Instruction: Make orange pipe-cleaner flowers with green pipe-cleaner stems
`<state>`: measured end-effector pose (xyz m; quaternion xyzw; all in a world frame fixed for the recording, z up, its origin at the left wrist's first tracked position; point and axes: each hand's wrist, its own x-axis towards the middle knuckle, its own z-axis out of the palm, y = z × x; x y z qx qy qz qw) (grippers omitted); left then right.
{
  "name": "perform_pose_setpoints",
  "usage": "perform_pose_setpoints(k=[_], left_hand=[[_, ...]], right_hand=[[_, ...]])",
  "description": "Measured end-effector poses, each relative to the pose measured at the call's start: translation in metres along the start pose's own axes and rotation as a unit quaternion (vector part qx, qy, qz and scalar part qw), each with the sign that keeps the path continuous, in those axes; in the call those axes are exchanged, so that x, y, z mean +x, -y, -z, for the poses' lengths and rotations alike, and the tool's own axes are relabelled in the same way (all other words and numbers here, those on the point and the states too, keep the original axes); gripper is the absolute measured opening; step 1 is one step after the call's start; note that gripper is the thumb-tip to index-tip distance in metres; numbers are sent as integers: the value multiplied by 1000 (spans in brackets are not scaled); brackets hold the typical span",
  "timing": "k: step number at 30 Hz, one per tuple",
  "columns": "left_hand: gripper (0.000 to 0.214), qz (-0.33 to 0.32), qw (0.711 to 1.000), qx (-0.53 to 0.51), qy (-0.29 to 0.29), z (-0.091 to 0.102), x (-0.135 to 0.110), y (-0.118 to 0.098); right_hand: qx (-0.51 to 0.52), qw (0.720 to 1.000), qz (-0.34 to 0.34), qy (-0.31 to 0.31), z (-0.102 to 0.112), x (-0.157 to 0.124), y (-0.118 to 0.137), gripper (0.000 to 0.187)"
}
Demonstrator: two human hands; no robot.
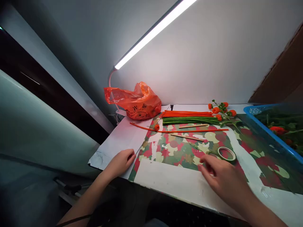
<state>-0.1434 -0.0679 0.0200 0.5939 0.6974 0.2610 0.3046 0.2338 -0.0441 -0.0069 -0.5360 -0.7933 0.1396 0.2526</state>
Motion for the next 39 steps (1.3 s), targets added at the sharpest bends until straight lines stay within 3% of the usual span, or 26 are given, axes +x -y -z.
perform_pose_setpoints(k=[3,7,9,11,15,24,27,29,31,33,36,39], left_hand=[[36,-8,991,-113,70,-9,5,-28],[38,-24,961,-265,74,-27,-5,-80],[35,5,887,-457,60,-35,-13,-105],[33,15,845,-532,52,-41,-19,-125],[30,13,827,-558,64,-49,-21,-142],[28,47,818,-571,61,-57,-19,-149],[29,7,844,-533,63,-61,-13,-140],[31,-22,885,-460,66,-62,-6,-124],[32,-52,945,-317,58,-58,1,-98],[33,-100,989,-112,-10,-50,7,-66],[28,-141,981,130,-19,-28,14,-18],[24,-150,954,258,-2,-5,19,15]], right_hand=[[91,991,99,26,-13,18,57,11],[195,943,247,-110,-15,27,113,21],[238,922,266,-151,-10,32,133,24],[270,911,240,-197,-5,37,148,21],[285,909,192,-235,-1,46,159,13],[310,905,168,-236,-3,46,148,10],[315,905,186,-216,-3,46,143,8],[293,909,224,-192,-3,45,133,8],[248,918,261,-164,-2,43,113,11],[197,940,245,-132,-1,41,85,16],[145,971,156,-111,4,42,40,35],[103,986,82,-103,12,50,10,43]])
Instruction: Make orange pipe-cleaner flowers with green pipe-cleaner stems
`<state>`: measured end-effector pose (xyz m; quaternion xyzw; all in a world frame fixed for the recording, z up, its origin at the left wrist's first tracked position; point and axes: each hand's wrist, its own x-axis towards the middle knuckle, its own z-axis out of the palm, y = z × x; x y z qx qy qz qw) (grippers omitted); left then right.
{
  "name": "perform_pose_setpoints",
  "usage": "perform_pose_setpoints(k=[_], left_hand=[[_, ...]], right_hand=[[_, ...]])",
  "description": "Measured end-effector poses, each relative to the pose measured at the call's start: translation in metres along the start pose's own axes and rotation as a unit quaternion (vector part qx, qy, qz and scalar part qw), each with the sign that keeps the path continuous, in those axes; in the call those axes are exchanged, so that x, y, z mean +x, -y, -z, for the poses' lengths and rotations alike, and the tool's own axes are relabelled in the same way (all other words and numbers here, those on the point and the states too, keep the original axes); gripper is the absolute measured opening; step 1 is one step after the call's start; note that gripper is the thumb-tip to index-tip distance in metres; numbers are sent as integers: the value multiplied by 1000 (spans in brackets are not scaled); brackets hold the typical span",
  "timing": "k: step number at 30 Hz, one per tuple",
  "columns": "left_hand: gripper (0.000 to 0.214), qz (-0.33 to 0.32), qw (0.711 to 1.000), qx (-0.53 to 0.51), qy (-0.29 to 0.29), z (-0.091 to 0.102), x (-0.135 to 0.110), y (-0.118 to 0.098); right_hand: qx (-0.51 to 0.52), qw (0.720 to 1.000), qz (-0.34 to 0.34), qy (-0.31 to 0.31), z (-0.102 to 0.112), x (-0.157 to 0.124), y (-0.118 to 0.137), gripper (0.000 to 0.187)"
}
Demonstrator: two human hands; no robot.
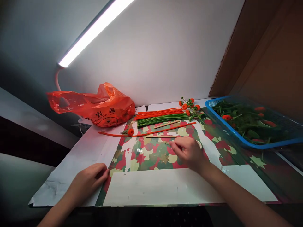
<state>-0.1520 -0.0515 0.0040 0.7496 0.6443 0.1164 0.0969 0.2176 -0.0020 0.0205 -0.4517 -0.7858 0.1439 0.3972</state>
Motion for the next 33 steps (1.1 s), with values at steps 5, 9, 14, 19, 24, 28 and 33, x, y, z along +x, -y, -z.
perform_pose_setpoints(k=[5,9,14,19,24,28,33], left_hand=[[19,12,995,90,-46,14,-1,30],[16,-77,983,79,-149,13,15,10],[11,-213,974,-11,-78,-12,62,-68],[15,-299,952,-52,-32,-45,108,-125],[15,-289,947,-134,-32,-63,116,-125],[12,-260,951,-162,-34,-62,113,-118],[27,-320,937,-142,-1,-62,111,-121]], right_hand=[[-17,997,-68,-15,6,28,-17,35],[-41,997,-61,-1,-8,45,-28,21],[-75,997,-31,19,-22,43,-43,16],[-103,989,22,108,-11,30,-44,13],[-138,970,4,199,-9,24,-38,13],[-81,976,-8,204,-16,23,-36,17],[0,989,-23,148,-3,26,-42,15]])
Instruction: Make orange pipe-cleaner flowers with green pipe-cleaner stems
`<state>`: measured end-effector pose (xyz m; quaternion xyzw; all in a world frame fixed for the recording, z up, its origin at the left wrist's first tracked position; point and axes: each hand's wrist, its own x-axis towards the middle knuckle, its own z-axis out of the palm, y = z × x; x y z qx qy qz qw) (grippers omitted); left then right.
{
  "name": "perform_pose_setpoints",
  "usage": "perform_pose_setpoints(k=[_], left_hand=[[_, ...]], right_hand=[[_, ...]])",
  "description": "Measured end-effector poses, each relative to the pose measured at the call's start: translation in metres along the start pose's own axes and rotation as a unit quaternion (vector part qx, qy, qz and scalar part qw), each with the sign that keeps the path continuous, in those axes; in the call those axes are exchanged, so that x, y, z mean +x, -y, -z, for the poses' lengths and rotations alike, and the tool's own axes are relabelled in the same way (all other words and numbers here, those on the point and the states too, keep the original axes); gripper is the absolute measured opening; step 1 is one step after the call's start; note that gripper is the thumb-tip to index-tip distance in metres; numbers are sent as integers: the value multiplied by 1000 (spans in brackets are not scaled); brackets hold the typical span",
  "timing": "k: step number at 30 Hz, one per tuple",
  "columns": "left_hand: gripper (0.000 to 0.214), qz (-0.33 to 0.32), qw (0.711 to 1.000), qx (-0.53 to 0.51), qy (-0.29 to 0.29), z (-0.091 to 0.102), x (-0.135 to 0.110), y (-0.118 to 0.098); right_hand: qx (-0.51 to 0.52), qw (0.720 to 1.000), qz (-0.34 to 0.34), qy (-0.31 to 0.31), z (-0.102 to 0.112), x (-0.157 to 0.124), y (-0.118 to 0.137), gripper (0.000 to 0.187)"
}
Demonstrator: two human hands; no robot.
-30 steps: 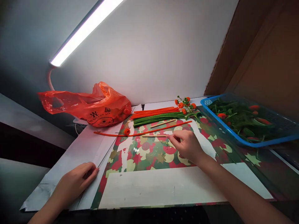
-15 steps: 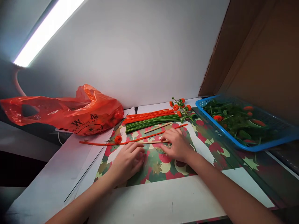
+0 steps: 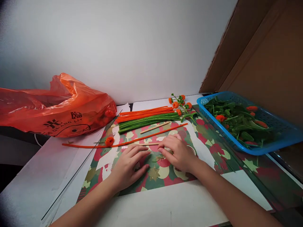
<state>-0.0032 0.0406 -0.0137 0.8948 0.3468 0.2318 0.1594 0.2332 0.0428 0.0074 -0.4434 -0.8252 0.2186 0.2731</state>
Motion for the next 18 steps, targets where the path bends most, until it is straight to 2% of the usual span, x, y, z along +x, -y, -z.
perform_pose_setpoints(k=[2,3,4,6,10,14,18], left_hand=[[35,-39,999,18,31,-2,0,-2],[36,-56,997,25,47,-3,0,-3],[36,-70,995,28,61,-4,0,-3],[35,-87,993,27,75,-5,0,-3],[26,-85,996,18,36,-5,-1,1],[15,-76,997,12,-13,-7,-1,4],[12,-56,998,11,-31,-10,0,4]], right_hand=[[12,999,-16,-26,15,-1,-6,14],[12,999,-33,-16,22,-2,-9,9],[7,999,-41,13,29,-4,-12,4],[-6,995,-68,79,37,-6,-16,15],[-43,986,-84,140,33,-7,-16,7],[-38,985,-73,149,22,-7,-12,8],[-40,986,-79,140,20,-7,-12,11]])
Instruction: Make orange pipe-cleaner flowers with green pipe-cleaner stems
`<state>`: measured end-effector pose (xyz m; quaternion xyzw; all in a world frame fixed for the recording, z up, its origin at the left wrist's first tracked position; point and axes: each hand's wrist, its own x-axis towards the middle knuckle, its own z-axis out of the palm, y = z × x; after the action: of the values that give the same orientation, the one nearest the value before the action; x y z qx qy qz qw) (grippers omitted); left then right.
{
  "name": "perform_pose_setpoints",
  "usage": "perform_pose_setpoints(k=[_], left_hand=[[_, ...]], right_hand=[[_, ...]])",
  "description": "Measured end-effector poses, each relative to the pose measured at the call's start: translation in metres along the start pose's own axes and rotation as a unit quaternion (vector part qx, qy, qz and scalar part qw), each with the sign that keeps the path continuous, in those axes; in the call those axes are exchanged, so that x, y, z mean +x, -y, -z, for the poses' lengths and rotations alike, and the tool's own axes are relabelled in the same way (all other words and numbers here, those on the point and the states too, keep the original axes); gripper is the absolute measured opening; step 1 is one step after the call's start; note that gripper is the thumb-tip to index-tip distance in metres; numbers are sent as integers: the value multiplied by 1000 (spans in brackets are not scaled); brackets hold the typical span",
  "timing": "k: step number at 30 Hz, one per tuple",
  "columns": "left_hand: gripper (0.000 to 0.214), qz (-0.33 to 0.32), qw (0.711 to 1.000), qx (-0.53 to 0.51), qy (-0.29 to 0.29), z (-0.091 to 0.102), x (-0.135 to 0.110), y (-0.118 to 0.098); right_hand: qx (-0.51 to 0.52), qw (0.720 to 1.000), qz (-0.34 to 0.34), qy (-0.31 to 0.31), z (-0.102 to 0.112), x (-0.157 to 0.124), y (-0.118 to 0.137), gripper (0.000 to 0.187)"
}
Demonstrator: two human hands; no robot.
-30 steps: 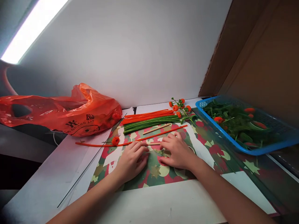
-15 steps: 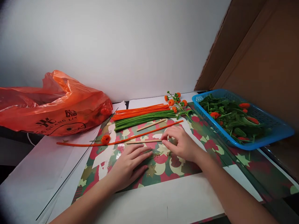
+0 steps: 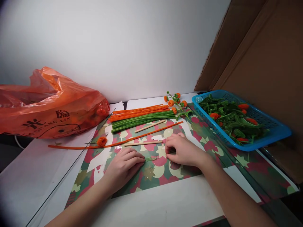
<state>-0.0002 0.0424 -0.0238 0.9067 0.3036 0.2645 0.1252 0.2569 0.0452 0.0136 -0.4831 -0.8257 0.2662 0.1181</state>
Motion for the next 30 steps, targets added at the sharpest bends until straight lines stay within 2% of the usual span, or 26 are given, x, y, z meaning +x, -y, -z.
perform_pose_setpoints(k=[4,9,14,19,25,30], left_hand=[[12,28,999,19,-10,1,-1,3],[15,81,994,64,-24,14,-5,14],[21,109,992,50,-30,20,-6,14],[22,121,990,46,-51,18,-6,12],[27,162,968,170,-92,23,-3,28],[38,178,948,259,-43,25,5,50]], right_hand=[[8,1000,-3,-8,1,-2,-2,8],[9,999,-25,-24,3,-5,-5,25],[-22,995,0,-94,1,1,-3,10],[-32,988,48,-144,-9,7,3,8],[-16,984,110,-142,-23,6,12,13],[-17,982,130,-133,-29,6,21,14]])
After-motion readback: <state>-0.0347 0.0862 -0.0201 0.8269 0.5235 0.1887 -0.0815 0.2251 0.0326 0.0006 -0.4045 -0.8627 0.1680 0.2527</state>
